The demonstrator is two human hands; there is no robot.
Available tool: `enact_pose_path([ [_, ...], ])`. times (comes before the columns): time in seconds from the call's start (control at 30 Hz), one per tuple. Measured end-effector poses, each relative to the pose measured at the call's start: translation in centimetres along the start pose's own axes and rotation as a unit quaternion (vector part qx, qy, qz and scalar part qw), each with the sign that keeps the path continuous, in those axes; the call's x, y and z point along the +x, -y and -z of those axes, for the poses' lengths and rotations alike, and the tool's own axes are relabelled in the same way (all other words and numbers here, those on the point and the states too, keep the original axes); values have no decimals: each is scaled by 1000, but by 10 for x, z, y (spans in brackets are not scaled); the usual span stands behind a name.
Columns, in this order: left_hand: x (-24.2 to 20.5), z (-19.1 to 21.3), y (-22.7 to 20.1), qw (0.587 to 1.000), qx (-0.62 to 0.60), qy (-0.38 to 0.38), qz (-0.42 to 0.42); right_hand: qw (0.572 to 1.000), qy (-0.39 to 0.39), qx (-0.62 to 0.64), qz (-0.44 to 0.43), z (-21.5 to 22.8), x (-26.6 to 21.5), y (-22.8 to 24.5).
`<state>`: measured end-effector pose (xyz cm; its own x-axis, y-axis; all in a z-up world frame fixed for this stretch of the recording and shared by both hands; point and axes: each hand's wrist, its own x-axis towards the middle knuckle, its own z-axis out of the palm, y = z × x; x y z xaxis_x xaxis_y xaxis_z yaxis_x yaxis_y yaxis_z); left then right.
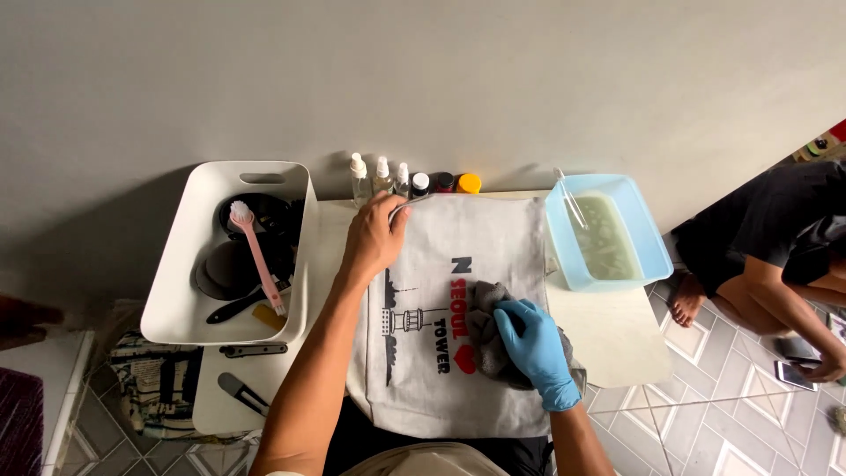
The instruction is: A person is cleaning a grey tote bag with a printed design by scrubbing it with a cloth and cleaning solution.
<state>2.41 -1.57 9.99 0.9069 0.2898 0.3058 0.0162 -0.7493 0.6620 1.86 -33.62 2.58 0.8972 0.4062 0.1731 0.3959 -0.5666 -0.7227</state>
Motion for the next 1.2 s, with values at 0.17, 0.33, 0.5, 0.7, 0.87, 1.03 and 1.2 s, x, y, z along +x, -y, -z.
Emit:
enact_pose_path([
  [0.17,20,27,-44,990,-14,-107,-89,995,-86,45,28,20,14,31],
  [0.33,50,16,-31,977,-17,-170,-130,985,-138,76,72,22,36,53],
  [0.5,60,-10,9,971,8,-219,-99,979,-65,-72,180,6,38,53],
  [0.7,55,-5,16,969,-2,-237,-74,979,-31,-134,148,-10,33,43],
  [0.87,9,6,-2,971,115,-191,-84,980,26,-171,94,-28,41,23],
  [1.03,-77,-5,27,991,107,-55,-55,979,38,-184,79,-35,48,19],
  [1.2,-151,6,24,981,120,126,83,963,35,-260,62,-48,63,21],
])
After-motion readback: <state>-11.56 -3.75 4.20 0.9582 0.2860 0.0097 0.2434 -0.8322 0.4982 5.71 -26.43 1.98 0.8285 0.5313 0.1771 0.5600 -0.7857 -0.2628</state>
